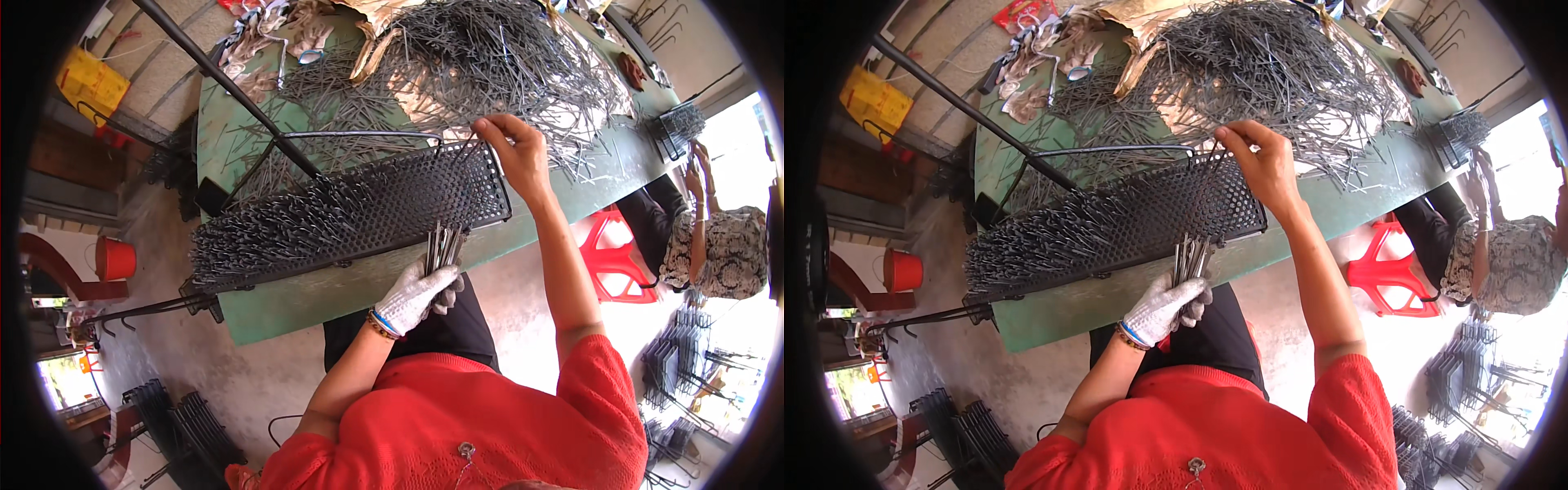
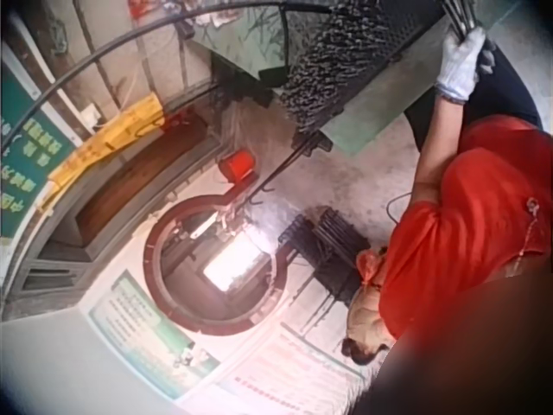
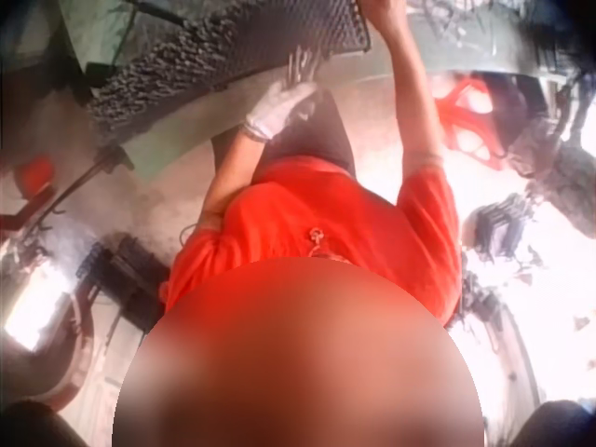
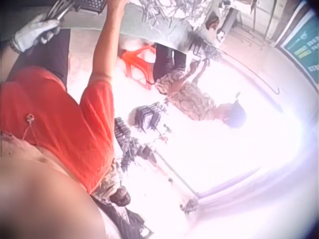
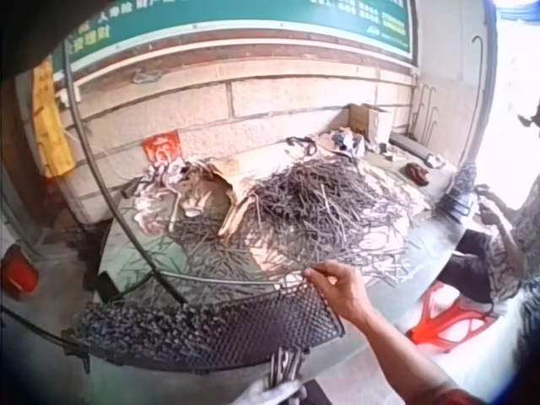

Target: Inserting and organizing metal wires into a perforated mesh frame.

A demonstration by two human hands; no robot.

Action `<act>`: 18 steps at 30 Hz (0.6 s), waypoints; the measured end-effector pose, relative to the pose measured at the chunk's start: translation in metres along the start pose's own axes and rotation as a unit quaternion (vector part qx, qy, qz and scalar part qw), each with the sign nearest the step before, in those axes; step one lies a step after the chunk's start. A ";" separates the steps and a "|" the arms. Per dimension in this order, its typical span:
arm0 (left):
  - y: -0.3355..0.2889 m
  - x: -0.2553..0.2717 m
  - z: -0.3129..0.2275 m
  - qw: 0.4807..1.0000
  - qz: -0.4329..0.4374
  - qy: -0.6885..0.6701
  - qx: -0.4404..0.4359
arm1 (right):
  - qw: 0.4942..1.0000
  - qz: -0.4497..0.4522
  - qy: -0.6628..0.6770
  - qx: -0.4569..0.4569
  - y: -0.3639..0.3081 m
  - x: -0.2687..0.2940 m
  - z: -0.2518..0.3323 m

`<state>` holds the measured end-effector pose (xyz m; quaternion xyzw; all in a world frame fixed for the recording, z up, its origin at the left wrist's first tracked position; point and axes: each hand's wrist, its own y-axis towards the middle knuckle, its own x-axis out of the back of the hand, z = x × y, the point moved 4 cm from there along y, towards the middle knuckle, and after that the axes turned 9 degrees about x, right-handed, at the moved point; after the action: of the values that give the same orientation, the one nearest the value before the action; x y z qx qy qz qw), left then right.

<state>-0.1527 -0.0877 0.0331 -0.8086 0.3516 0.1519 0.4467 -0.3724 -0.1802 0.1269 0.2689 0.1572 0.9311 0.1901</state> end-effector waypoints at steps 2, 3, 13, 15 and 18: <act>0.001 0.001 0.001 1.000 -0.002 0.004 -0.002 | 0.999 -0.011 -0.009 0.030 0.007 -0.006 -0.006; 0.002 0.002 0.003 1.000 -0.002 0.005 0.002 | 0.998 -0.017 0.001 0.056 0.009 -0.010 -0.009; 0.002 0.004 0.005 0.999 -0.007 0.017 0.036 | 0.995 -0.050 -0.018 0.087 0.012 -0.024 -0.016; 0.002 0.004 0.005 0.999 -0.010 0.017 0.035 | 0.995 -0.067 -0.004 0.074 0.010 -0.023 -0.017; 0.002 0.003 0.004 0.999 -0.019 0.011 0.033 | 0.996 -0.058 -0.004 0.075 0.010 -0.023 -0.014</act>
<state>-0.1513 -0.0866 0.0281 -0.8016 0.3455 0.1232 0.4721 -0.3651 -0.2014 0.1090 0.2764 0.2412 0.9031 0.2231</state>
